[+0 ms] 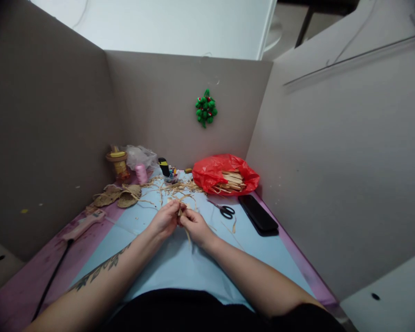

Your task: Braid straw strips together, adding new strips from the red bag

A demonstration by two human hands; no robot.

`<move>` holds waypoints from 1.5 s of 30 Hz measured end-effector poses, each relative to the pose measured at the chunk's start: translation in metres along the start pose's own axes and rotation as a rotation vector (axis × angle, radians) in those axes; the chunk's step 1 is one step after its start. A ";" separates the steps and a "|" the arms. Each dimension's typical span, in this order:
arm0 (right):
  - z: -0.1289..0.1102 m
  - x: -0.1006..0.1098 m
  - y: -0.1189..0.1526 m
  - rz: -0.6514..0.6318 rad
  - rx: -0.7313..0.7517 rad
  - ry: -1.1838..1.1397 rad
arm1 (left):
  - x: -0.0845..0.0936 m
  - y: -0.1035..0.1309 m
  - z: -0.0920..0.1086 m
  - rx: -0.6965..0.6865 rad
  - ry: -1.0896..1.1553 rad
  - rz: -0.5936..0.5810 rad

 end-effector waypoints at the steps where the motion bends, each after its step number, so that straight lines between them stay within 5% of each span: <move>1: 0.000 0.000 0.000 0.000 0.000 0.006 | 0.000 0.000 0.000 0.001 0.002 0.003; 21: 0.002 -0.001 -0.001 -0.020 0.034 0.079 | 0.004 0.001 -0.002 0.022 0.059 0.058; 26: -0.004 0.016 -0.006 -0.034 0.012 0.161 | 0.017 -0.012 0.033 -0.146 0.159 0.088; 29: -0.001 0.053 -0.013 0.147 -0.029 0.185 | 0.036 -0.019 0.057 -0.220 0.180 0.158; 32: 0.008 0.066 -0.018 0.229 -0.078 0.389 | 0.047 -0.023 0.071 -0.249 0.189 0.175; 39: 0.006 0.044 -0.018 0.232 -0.005 0.957 | 0.042 -0.021 0.086 -0.293 0.107 0.133; 45: 0.015 0.068 -0.021 0.334 -0.168 1.233 | 0.041 -0.022 0.079 -0.273 -0.043 0.088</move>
Point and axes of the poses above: each hand's wrist, its own y-axis away from the middle knuckle, its own x-axis out of the back of the hand, z = x × y, the point moved 10 cm from there along -y, towards the middle knuckle, and after that the axes turned 11 degrees about -x, right-handed, at the moved point
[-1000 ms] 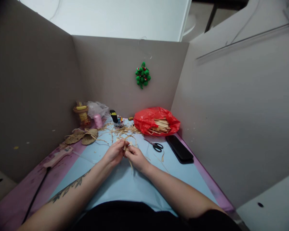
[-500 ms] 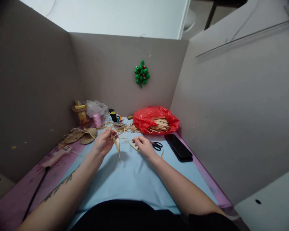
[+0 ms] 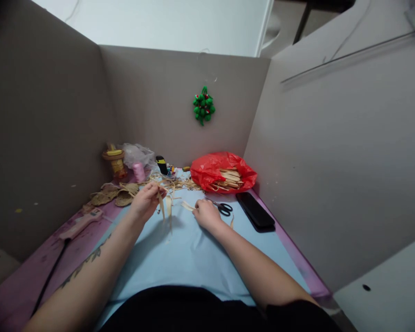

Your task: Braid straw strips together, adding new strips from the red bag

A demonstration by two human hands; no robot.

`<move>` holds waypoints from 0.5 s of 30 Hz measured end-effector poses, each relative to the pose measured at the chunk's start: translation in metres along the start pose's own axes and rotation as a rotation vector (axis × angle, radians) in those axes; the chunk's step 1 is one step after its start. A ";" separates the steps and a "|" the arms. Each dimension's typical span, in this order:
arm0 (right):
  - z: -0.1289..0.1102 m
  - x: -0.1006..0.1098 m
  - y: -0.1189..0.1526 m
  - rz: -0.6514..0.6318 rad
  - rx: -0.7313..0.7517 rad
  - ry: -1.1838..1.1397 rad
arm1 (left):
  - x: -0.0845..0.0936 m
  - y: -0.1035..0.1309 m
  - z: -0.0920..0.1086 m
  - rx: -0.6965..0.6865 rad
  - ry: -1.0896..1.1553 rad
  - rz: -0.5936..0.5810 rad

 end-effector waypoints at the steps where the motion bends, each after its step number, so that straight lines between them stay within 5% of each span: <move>1: 0.003 -0.003 -0.002 -0.008 -0.023 0.037 | 0.000 0.000 -0.003 0.006 -0.050 -0.012; 6: 0.013 -0.012 -0.010 -0.029 -0.100 0.098 | 0.004 0.002 -0.020 0.050 -0.248 -0.033; 10: 0.017 -0.003 -0.011 0.004 -0.102 0.055 | 0.011 0.002 -0.026 0.102 -0.200 0.040; 15: 0.002 0.026 -0.001 0.221 -0.046 0.033 | 0.021 -0.003 -0.002 -0.048 -0.007 0.195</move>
Point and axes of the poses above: each hand's wrist, its own y-axis away from the middle knuckle, its own x-axis out of the back of the hand, z = x × y, the point moved 10 cm from there along -y, towards the middle knuckle, and after that the axes turned 11 degrees about -x, right-handed, at the moved point
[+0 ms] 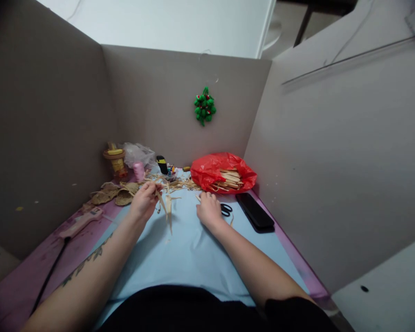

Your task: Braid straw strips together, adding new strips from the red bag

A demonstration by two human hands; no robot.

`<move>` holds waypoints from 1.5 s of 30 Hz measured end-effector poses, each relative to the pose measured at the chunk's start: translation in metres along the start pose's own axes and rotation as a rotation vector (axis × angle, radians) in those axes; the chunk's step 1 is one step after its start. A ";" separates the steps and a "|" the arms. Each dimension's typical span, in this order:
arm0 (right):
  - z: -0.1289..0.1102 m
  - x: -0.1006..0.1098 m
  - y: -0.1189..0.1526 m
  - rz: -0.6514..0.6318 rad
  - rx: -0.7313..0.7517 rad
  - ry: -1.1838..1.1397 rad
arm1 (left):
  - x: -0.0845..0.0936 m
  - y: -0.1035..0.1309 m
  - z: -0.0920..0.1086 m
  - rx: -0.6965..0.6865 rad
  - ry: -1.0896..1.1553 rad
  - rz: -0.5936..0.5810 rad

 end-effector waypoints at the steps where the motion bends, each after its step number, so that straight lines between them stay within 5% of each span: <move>1: -0.011 -0.003 0.003 -0.026 0.052 -0.032 | 0.000 -0.001 0.006 -0.043 0.025 0.008; 5: -0.056 -0.041 0.007 -0.264 0.181 -0.152 | 0.000 -0.004 0.015 -0.092 0.087 -0.002; 9: -0.072 -0.072 -0.023 -0.283 0.008 -0.117 | 0.003 -0.005 0.013 -0.075 0.119 0.010; 12: -0.091 -0.079 -0.045 -0.214 0.032 -0.139 | 0.003 -0.006 0.013 -0.069 0.130 0.001; 16: -0.109 -0.088 -0.058 -0.301 0.060 -0.271 | 0.004 -0.007 0.015 -0.081 0.100 -0.004; 20: -0.094 -0.070 -0.062 -0.371 0.002 -0.510 | 0.006 -0.007 0.010 -0.064 -0.051 -0.012; 27: -0.030 -0.002 -0.035 -0.370 -0.119 -1.020 | -0.011 0.011 -0.020 0.070 -0.200 -0.161; 31: -0.038 0.000 -0.005 -0.429 -0.094 -1.073 | -0.031 0.033 -0.036 0.185 -0.093 -0.235; 39: -0.035 0.004 0.005 -0.208 -0.064 -0.936 | -0.036 0.042 -0.047 0.169 -0.218 -0.328; 45: -0.043 -0.002 0.011 -0.387 -0.033 -1.149 | -0.040 0.043 -0.051 0.200 -0.166 -0.378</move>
Point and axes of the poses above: each hand's wrist, its own y-axis away from the middle knuckle, its own x-axis out of the back of the hand, z = x × y, the point moved 10 cm from there along -y, towards the middle knuckle, and after that the axes turned 11 degrees about -x, right-handed, at the moved point
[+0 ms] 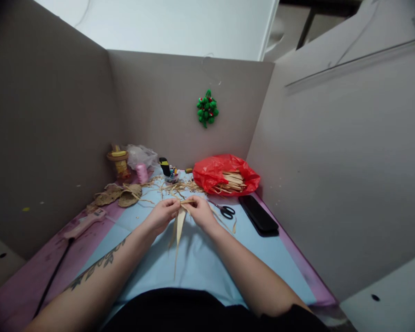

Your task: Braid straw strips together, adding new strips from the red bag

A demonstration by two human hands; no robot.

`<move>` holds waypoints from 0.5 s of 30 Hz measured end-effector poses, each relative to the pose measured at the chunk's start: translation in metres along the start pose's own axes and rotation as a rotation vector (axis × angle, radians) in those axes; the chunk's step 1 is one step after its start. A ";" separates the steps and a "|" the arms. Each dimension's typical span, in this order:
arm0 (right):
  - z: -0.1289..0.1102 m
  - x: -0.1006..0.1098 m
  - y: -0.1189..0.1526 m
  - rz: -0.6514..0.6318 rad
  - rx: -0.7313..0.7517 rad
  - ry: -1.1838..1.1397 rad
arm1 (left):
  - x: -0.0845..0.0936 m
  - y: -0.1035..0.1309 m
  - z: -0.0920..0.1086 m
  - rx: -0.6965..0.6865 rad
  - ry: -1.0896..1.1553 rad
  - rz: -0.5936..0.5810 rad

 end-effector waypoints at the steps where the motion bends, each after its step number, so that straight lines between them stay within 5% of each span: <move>1: 0.001 -0.003 0.000 -0.041 -0.013 -0.059 | -0.003 0.001 0.000 0.006 0.024 -0.011; 6: 0.013 -0.009 -0.004 -0.156 -0.066 -0.275 | -0.011 0.005 0.002 0.041 0.070 -0.035; 15: 0.019 -0.015 -0.002 -0.143 -0.087 -0.343 | -0.008 0.002 0.006 -0.037 0.021 -0.006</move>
Point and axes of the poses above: each hand's wrist, its own y-axis away from the middle knuckle, its own x-axis out of the back of the hand, z = x × y, the point moved 10 cm from there along -y, towards the middle knuckle, and after that the axes turned 11 degrees about -x, right-handed, at the moved point
